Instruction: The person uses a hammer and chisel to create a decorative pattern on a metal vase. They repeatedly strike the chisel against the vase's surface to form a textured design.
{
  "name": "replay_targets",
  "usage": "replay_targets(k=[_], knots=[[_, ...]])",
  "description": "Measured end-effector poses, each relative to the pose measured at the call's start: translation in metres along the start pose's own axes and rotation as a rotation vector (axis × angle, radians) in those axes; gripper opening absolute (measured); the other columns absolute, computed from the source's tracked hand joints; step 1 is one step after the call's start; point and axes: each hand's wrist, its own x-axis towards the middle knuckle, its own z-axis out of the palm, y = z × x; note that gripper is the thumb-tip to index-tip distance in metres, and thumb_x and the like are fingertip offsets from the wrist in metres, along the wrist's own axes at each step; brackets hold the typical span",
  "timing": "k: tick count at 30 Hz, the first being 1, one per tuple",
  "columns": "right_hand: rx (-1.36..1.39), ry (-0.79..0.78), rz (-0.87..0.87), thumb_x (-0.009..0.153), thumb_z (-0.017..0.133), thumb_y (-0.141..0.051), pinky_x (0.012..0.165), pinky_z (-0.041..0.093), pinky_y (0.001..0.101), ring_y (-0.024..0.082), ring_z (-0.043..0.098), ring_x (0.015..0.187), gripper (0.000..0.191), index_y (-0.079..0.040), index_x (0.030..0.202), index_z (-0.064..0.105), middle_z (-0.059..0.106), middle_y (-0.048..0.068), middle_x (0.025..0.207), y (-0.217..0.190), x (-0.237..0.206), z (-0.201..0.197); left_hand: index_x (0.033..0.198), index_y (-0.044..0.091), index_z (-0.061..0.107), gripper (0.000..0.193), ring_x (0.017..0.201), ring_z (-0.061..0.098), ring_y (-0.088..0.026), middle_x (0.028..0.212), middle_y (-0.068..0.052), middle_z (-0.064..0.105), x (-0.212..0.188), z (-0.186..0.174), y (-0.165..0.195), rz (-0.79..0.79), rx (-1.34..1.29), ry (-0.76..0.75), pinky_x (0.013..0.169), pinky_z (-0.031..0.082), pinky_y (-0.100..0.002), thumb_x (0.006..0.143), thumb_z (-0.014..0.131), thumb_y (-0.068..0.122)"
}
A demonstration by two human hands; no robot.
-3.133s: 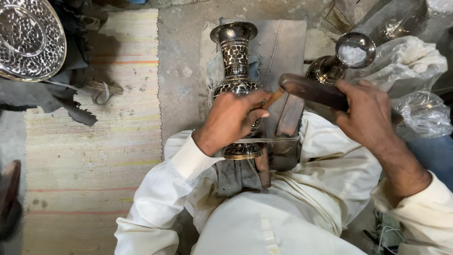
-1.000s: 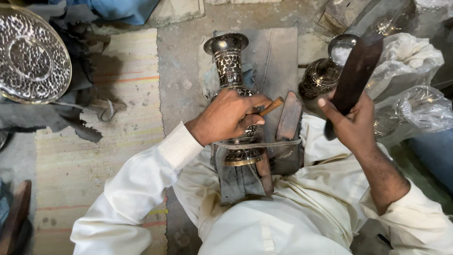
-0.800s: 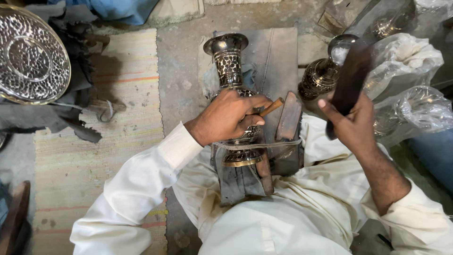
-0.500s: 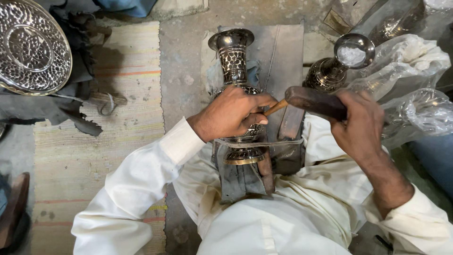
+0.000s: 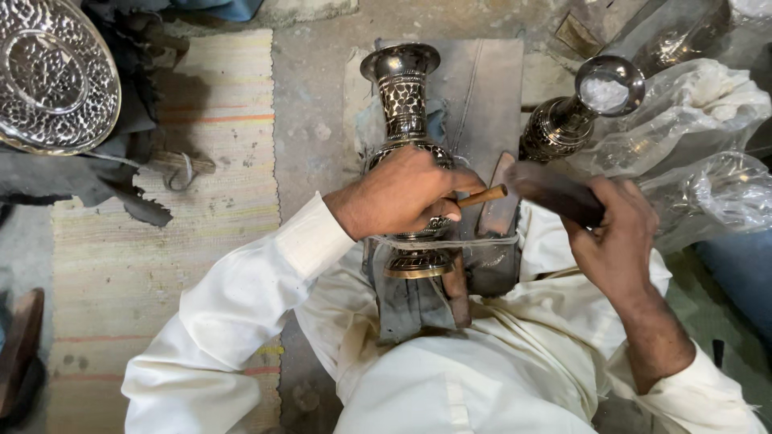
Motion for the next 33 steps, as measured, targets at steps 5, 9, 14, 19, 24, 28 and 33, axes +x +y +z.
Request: replay_targets(k=[5, 9, 14, 19, 24, 28, 33], knots=[[0.184, -0.192, 0.239, 0.087, 0.082, -0.017, 0.066, 0.047, 0.0378, 0.028, 0.061, 0.075, 0.033, -0.004, 0.113, 0.067, 0.065, 0.016, 0.085, 0.004, -0.007, 0.003, 0.113, 0.010, 0.069, 0.032, 0.067, 0.071, -0.034, 0.074, -0.014, 0.072, -0.003, -0.005, -0.001, 0.007, -0.024, 0.014, 0.061, 0.050, -0.047, 0.085, 0.080, 0.020], [0.031, -0.510, 0.471, 0.088, 0.085, -0.026, 0.067, 0.050, 0.0386, 0.026, 0.066, 0.073, 0.039, -0.004, 0.114, 0.066, 0.068, 0.015, 0.081, 0.005, -0.021, 0.008, 0.117, 0.007, 0.065, 0.032, 0.070, 0.074, -0.030, 0.082, -0.012, 0.074, -0.009, -0.016, -0.003, -0.003, -0.213, 0.187, 0.063, 0.054, -0.042, 0.090, 0.077, 0.018], [0.945, -0.520, 0.547, 0.090, 0.069, -0.024, 0.073, 0.058, 0.0311, 0.017, 0.069, 0.081, 0.048, -0.008, 0.134, 0.057, 0.073, 0.008, 0.089, -0.010, -0.059, 0.030, 0.115, 0.008, 0.066, 0.034, 0.068, 0.073, -0.031, 0.081, -0.012, 0.076, -0.008, -0.021, -0.006, 0.048, -0.186, 0.009, 0.064, 0.051, -0.043, 0.087, 0.080, 0.021], [0.889, -0.489, 0.555, 0.092, 0.073, -0.018, 0.070, 0.051, 0.0290, 0.013, 0.060, 0.079, 0.045, -0.001, 0.132, 0.059, 0.063, 0.004, 0.093, -0.026, -0.087, 0.050, 0.118, 0.008, 0.067, 0.041, 0.070, 0.072, -0.035, 0.075, -0.014, 0.073, -0.003, -0.020, -0.008, 0.176, -0.064, -0.056, 0.065, 0.053, -0.047, 0.081, 0.081, 0.020], [0.651, -0.230, 0.415, 0.088, 0.076, -0.014, 0.072, 0.051, 0.0293, 0.012, 0.059, 0.083, 0.060, 0.000, 0.143, 0.053, 0.063, 0.005, 0.098, -0.041, -0.093, 0.046, 0.120, 0.010, 0.065, 0.041, 0.065, 0.072, -0.033, 0.071, -0.013, 0.072, -0.001, -0.018, -0.007, 0.135, 0.007, -0.142, 0.065, 0.054, -0.047, 0.084, 0.079, 0.022], [0.476, 0.099, 0.301, 0.094, 0.073, -0.013, 0.072, 0.053, 0.0275, 0.012, 0.063, 0.087, 0.060, -0.001, 0.145, 0.045, 0.064, 0.007, 0.102, -0.054, -0.088, 0.032, 0.119, 0.011, 0.065, 0.039, 0.065, 0.070, -0.036, 0.066, -0.014, 0.070, -0.001, -0.016, -0.005, 0.142, 0.073, -0.155, 0.062, 0.051, -0.048, 0.085, 0.078, 0.025], [0.528, 0.091, 0.399, 0.095, 0.072, -0.007, 0.067, 0.050, 0.0264, 0.013, 0.062, 0.077, 0.054, 0.003, 0.142, 0.047, 0.065, 0.009, 0.089, -0.059, -0.079, 0.020, 0.112, 0.012, 0.065, 0.031, 0.064, 0.071, -0.034, 0.063, -0.012, 0.068, -0.001, -0.016, -0.006, 0.126, 0.050, -0.184, 0.063, 0.052, -0.048, 0.089, 0.076, 0.027]])
